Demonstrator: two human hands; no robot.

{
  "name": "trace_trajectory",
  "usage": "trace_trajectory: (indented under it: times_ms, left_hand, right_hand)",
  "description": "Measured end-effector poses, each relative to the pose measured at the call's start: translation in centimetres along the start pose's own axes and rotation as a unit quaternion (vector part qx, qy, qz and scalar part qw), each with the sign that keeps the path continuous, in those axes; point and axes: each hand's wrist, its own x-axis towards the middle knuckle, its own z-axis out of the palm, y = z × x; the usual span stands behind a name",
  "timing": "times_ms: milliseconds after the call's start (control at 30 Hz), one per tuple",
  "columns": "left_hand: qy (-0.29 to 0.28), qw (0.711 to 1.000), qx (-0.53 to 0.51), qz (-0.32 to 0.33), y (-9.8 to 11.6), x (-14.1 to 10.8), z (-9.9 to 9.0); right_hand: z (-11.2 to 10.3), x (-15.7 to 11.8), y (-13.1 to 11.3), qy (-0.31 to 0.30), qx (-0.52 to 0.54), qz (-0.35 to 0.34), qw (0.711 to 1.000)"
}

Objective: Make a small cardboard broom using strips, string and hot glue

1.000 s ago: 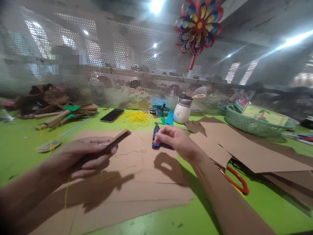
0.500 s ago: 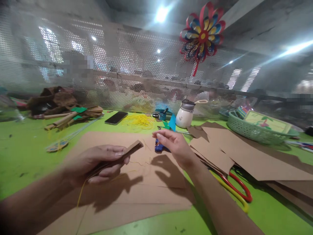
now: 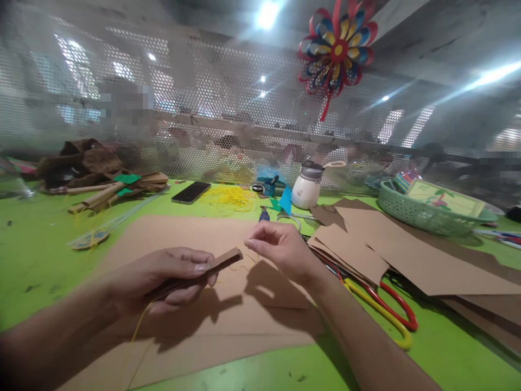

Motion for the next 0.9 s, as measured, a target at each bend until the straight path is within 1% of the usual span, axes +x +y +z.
trace_trajectory:
  times_ms: [67, 167, 333, 433, 500, 567, 733, 833, 900]
  left_hand:
    - [0.005, 1.0, -0.003, 0.003, -0.2, 0.1, 0.1]
    - [0.012, 1.0, -0.018, 0.009, -0.4, 0.4, 0.4]
    - [0.011, 0.999, -0.034, 0.012, -0.6, 0.6, 0.5]
    - [0.014, 0.999, -0.034, 0.012, -0.6, 0.5, 0.5]
    - [0.014, 0.999, -0.03, 0.017, -0.5, 0.5, 0.5]
    - [0.007, 0.999, -0.025, 0.02, -0.5, 0.4, 0.5]
    - [-0.004, 1.0, -0.023, 0.021, -0.4, 0.2, 0.6]
    - [-0.014, 0.999, -0.022, 0.02, -0.3, 0.2, 0.6]
    - [-0.018, 0.999, -0.022, 0.018, -0.3, 0.1, 0.6]
  right_hand:
    - [0.0, 0.0, 0.1, -0.003, -0.063, -0.01, 0.998]
    - [-0.1, 0.0, 0.1, 0.008, -0.154, -0.043, 0.987]
    - [-1.0, 0.3, 0.4, 0.038, -0.215, -0.072, 0.973]
    - [-2.4, 0.6, 1.3, 0.103, -0.29, -0.084, 0.948]
    - [-3.8, 0.9, 2.3, 0.16, -0.338, -0.085, 0.924]
    - [-5.3, 1.2, 3.3, 0.209, -0.362, -0.079, 0.905]
    - [-8.7, 1.5, 5.5, 0.307, -0.407, -0.04, 0.859]
    - [-10.2, 1.4, 6.3, 0.357, -0.424, -0.008, 0.832]
    - [-10.7, 1.4, 6.7, 0.38, -0.43, 0.012, 0.819]
